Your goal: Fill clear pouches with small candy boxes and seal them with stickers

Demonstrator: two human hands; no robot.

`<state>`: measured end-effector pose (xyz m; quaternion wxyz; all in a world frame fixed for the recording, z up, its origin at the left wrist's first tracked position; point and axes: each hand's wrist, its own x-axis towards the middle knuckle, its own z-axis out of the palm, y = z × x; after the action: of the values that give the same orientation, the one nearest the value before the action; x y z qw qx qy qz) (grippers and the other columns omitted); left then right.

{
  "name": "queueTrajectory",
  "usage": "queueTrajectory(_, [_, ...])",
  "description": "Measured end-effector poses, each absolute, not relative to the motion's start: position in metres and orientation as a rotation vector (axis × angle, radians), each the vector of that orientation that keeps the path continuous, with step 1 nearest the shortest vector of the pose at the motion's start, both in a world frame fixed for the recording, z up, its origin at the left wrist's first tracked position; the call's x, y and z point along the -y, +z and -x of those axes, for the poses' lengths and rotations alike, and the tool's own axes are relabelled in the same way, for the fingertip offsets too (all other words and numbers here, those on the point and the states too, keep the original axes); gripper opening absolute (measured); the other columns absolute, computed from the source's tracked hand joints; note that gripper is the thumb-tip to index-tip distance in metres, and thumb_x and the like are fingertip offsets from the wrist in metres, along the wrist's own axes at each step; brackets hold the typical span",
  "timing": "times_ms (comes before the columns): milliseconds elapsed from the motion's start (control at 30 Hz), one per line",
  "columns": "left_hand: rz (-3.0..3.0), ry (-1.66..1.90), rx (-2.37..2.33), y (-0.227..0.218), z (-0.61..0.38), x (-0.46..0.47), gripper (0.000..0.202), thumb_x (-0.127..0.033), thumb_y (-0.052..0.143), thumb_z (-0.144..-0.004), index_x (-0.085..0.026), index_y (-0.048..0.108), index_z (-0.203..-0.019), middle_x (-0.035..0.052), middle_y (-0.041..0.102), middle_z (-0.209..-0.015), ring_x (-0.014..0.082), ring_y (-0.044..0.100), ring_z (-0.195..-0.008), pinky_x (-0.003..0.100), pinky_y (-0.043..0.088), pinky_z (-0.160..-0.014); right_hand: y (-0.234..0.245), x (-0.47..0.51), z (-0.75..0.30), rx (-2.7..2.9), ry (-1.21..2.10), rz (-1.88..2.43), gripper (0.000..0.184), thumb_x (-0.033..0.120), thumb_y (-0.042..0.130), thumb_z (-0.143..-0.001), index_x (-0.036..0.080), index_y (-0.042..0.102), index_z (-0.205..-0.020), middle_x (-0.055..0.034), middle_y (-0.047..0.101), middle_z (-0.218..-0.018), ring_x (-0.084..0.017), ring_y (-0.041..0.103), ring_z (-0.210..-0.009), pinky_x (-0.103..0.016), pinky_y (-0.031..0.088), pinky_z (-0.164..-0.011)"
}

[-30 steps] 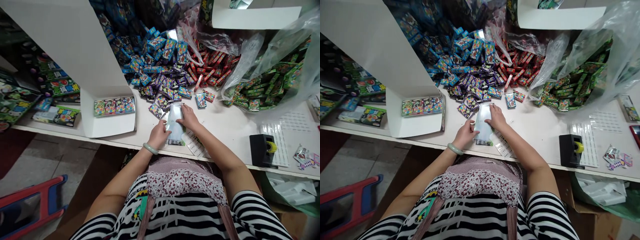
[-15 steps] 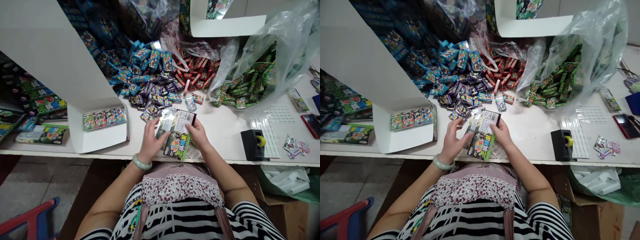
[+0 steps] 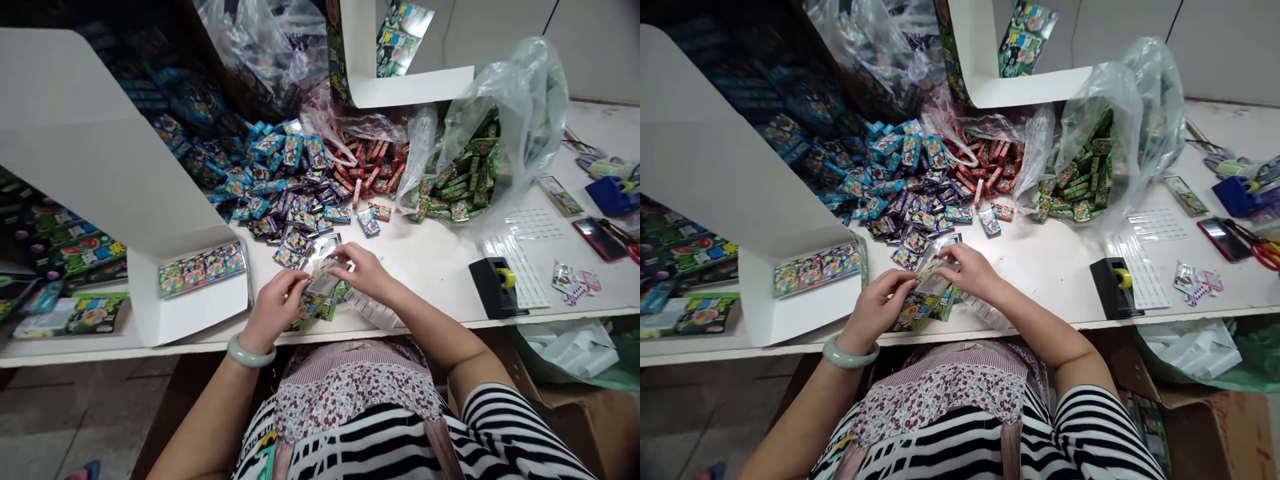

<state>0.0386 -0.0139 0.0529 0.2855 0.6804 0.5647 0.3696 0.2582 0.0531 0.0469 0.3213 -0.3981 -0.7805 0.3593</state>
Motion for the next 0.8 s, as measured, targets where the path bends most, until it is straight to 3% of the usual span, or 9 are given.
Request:
queueTrajectory(100, [-2.059, 0.983, -1.463, 0.056, -0.031, 0.013, 0.016, -0.026, 0.054, -0.095, -0.017, 0.067, -0.096, 0.0059, 0.069, -0.09, 0.0166, 0.065, -0.084, 0.028, 0.051, -0.078, 0.046, -0.06, -0.252, 2.049, 1.411, 0.903, 0.026, 0.041, 0.075, -0.078, 0.018, 0.067, -0.086, -0.0003, 0.067, -0.08, -0.015, 0.06, -0.076, -0.03, 0.051, -0.076])
queueTrajectory(167, [-2.218, 0.983, -1.395, 0.056, -0.03, 0.015, 0.016, -0.024, 0.054, -0.096, -0.016, 0.067, -0.101, 0.0076, 0.069, -0.089, 0.0176, 0.066, -0.083, 0.029, 0.053, -0.076, 0.042, -0.063, -0.25, 1.953, 1.699, 0.793, 0.027, 0.042, 0.076, -0.076, 0.018, 0.07, -0.086, 0.0001, 0.071, -0.083, -0.015, 0.063, -0.08, -0.033, 0.052, -0.083])
queueTrajectory(267, [-2.446, 0.933, -1.447, 0.052, -0.033, 0.021, 0.027, -0.027, 0.056, -0.095, -0.014, 0.064, -0.117, 0.0139, 0.071, -0.101, 0.0246, 0.068, -0.095, 0.038, 0.055, -0.085, 0.034, -0.061, -0.247, 1.713, 1.891, 0.743, 0.03, 0.047, 0.076, -0.074, 0.019, 0.074, -0.087, -0.0024, 0.075, -0.096, -0.018, 0.068, -0.094, -0.039, 0.05, -0.098])
queueTrajectory(367, [-2.535, 0.8, -1.527, 0.047, -0.034, 0.03, 0.034, -0.025, 0.052, -0.097, -0.015, 0.059, -0.129, 0.0164, 0.072, -0.114, 0.0279, 0.069, -0.103, 0.042, 0.056, -0.089, 0.027, -0.048, -0.246, 1.566, 1.958, 0.736, 0.037, 0.054, 0.075, -0.074, 0.02, 0.076, -0.089, -0.0047, 0.075, -0.107, -0.021, 0.067, -0.106, -0.043, 0.047, -0.105])
queueTrajectory(467, [-2.427, 0.773, -1.505, 0.042, -0.03, 0.032, 0.031, -0.021, 0.047, -0.097, -0.018, 0.065, -0.121, 0.0118, 0.075, -0.109, 0.0235, 0.072, -0.096, 0.036, 0.059, -0.084, 0.028, -0.032, -0.247, 1.622, 1.875, 0.757, 0.042, 0.058, 0.064, -0.083, 0.02, 0.075, -0.099, -0.0068, 0.074, -0.109, -0.022, 0.067, -0.108, -0.045, 0.047, -0.106])
queueTrajectory(567, [-2.07, 0.958, -1.646, 0.039, -0.023, 0.028, 0.029, -0.032, 0.055, -0.094, -0.019, 0.069, -0.115, 0.0091, 0.075, -0.108, 0.0217, 0.072, -0.095, 0.034, 0.058, -0.087, 0.037, -0.024, -0.252, 1.703, 1.372, 0.933, 0.043, 0.052, 0.059, -0.089, 0.023, 0.067, -0.12, -0.0098, 0.065, -0.13, -0.025, 0.057, -0.126, -0.047, 0.041, -0.113])
queueTrajectory(633, [-1.724, 1.131, -1.731, 0.036, -0.023, 0.023, 0.036, -0.041, 0.062, -0.089, -0.017, 0.069, -0.115, 0.009, 0.075, -0.108, 0.0219, 0.072, -0.094, 0.035, 0.058, -0.088, 0.041, -0.024, -0.254, 1.658, 1.113, 1.048, 0.058, 0.05, 0.065, -0.085, 0.025, 0.054, -0.136, -0.0121, 0.05, -0.147, -0.027, 0.043, -0.14, -0.048, 0.037, -0.116])
queueTrajectory(700, [-1.411, 1.265, -1.698, 0.034, -0.029, 0.018, 0.045, -0.047, 0.069, -0.081, -0.015, 0.07, -0.112, 0.0088, 0.076, -0.105, 0.0224, 0.071, -0.091, 0.037, 0.058, -0.088, 0.039, -0.027, -0.253, 1.644, 1.247, 1.037, 0.071, 0.052, 0.07, -0.079, 0.023, 0.047, -0.14, -0.0151, 0.047, -0.149, -0.029, 0.042, -0.141, -0.049, 0.043, -0.111])
queueTrajectory(800, [-1.066, 1.348, -1.517, 0.033, -0.047, 0.01, 0.048, -0.049, 0.078, -0.07, -0.015, 0.071, -0.104, 0.0073, 0.077, -0.099, 0.0217, 0.071, -0.089, 0.037, 0.058, -0.087, 0.026, -0.031, -0.244, 1.617, 1.668, 0.914, 0.057, 0.056, 0.068, -0.077, 0.02, 0.056, -0.12, -0.0139, 0.066, -0.123, -0.026, 0.062, -0.115, -0.044, 0.054, -0.096])
